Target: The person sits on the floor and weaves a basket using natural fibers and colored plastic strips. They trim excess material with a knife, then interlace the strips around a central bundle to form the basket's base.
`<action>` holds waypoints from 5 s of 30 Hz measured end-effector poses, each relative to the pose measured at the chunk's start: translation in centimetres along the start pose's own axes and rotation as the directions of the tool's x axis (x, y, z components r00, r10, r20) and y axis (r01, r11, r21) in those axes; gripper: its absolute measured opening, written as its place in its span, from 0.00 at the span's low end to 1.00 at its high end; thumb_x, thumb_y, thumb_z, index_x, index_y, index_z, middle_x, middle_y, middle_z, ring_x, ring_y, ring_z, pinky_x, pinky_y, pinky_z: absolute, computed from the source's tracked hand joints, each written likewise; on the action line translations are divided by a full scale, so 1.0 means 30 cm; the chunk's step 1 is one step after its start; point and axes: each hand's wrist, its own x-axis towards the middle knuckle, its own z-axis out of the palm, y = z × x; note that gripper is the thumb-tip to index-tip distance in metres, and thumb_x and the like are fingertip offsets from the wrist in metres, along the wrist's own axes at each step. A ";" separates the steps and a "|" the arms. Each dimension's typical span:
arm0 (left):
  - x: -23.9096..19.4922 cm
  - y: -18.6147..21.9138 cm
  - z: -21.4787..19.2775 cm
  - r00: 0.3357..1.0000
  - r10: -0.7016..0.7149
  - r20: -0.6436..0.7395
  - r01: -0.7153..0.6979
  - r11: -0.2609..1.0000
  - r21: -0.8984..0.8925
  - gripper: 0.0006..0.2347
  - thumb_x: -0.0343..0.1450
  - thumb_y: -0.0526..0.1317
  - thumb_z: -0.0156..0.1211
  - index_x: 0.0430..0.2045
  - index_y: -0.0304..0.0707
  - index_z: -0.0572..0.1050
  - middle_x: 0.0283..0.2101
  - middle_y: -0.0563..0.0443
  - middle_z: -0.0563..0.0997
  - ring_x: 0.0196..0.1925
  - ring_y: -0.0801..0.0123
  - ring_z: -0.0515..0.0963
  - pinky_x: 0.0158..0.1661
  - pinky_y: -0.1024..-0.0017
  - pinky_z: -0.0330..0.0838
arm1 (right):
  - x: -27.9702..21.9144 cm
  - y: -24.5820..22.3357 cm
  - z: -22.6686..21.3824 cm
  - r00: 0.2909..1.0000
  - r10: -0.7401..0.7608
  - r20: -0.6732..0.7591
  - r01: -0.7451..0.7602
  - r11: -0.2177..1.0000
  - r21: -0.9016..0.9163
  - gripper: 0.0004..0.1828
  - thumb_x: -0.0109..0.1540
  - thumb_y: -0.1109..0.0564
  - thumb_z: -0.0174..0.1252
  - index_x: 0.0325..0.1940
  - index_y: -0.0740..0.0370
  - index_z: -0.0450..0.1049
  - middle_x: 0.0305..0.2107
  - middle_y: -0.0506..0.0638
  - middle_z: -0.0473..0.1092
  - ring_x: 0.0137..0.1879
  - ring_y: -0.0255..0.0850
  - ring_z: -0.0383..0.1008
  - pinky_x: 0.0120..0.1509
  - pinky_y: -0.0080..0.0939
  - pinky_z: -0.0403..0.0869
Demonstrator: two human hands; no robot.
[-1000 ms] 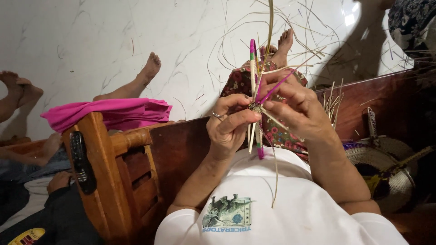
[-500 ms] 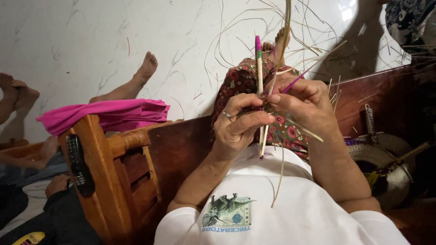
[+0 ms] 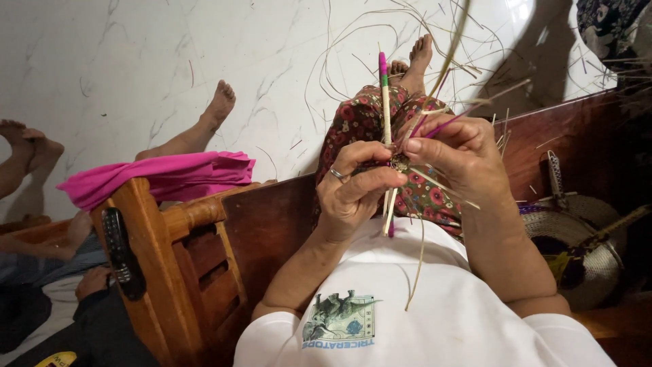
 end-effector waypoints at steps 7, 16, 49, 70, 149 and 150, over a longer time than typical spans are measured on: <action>-0.012 -0.008 0.009 1.000 0.003 -0.024 -0.003 1.000 -0.014 0.04 0.73 0.38 0.65 0.31 0.43 0.86 0.43 0.42 0.81 0.45 0.58 0.82 0.49 0.63 0.79 | -0.006 0.073 -0.066 0.992 0.103 -0.066 -0.098 0.993 0.070 0.06 0.58 0.67 0.64 0.32 0.74 0.73 0.27 0.60 0.69 0.32 0.39 0.72 0.33 0.36 0.75; 0.013 -0.021 -0.004 0.983 0.183 0.002 -0.183 0.981 0.058 0.05 0.73 0.40 0.65 0.30 0.45 0.87 0.48 0.40 0.83 0.48 0.58 0.83 0.49 0.67 0.79 | 0.010 0.069 -0.026 0.987 0.132 -0.095 -0.109 0.970 0.217 0.06 0.58 0.67 0.64 0.33 0.75 0.75 0.28 0.62 0.70 0.29 0.42 0.71 0.31 0.37 0.76; 0.044 0.010 -0.048 0.980 0.171 0.099 -0.189 0.955 0.227 0.07 0.75 0.43 0.61 0.33 0.50 0.86 0.47 0.40 0.84 0.44 0.57 0.84 0.48 0.66 0.81 | 0.047 0.086 -0.009 0.966 -0.198 0.164 0.188 0.979 0.079 0.08 0.62 0.64 0.61 0.31 0.74 0.74 0.26 0.61 0.70 0.28 0.40 0.67 0.30 0.35 0.70; 0.017 0.003 -0.039 0.986 0.149 0.080 -0.158 0.981 0.110 0.07 0.75 0.43 0.62 0.32 0.46 0.86 0.47 0.38 0.84 0.48 0.51 0.85 0.49 0.60 0.81 | 0.044 -0.065 -0.054 0.849 -0.200 0.489 0.358 0.898 -0.255 0.03 0.60 0.68 0.64 0.37 0.72 0.80 0.37 0.61 0.74 0.45 0.47 0.72 0.53 0.47 0.73; -0.087 0.095 -0.110 0.960 0.196 0.201 -0.197 0.980 -0.014 0.07 0.80 0.41 0.52 0.39 0.45 0.79 0.49 0.46 0.80 0.47 0.53 0.83 0.44 0.61 0.82 | -0.190 -0.174 -0.034 0.632 -0.328 0.702 0.682 0.665 -0.304 0.17 0.68 0.52 0.48 0.49 0.59 0.80 0.40 0.49 0.75 0.46 0.46 0.72 0.57 0.57 0.68; -0.090 0.100 -0.113 0.965 0.176 0.195 -0.177 0.984 -0.011 0.07 0.80 0.42 0.52 0.39 0.46 0.79 0.50 0.48 0.80 0.47 0.54 0.82 0.45 0.62 0.82 | -0.184 -0.169 -0.042 0.618 -0.315 0.720 0.656 0.712 -0.250 0.19 0.69 0.52 0.44 0.49 0.62 0.79 0.40 0.51 0.75 0.47 0.47 0.72 0.56 0.58 0.67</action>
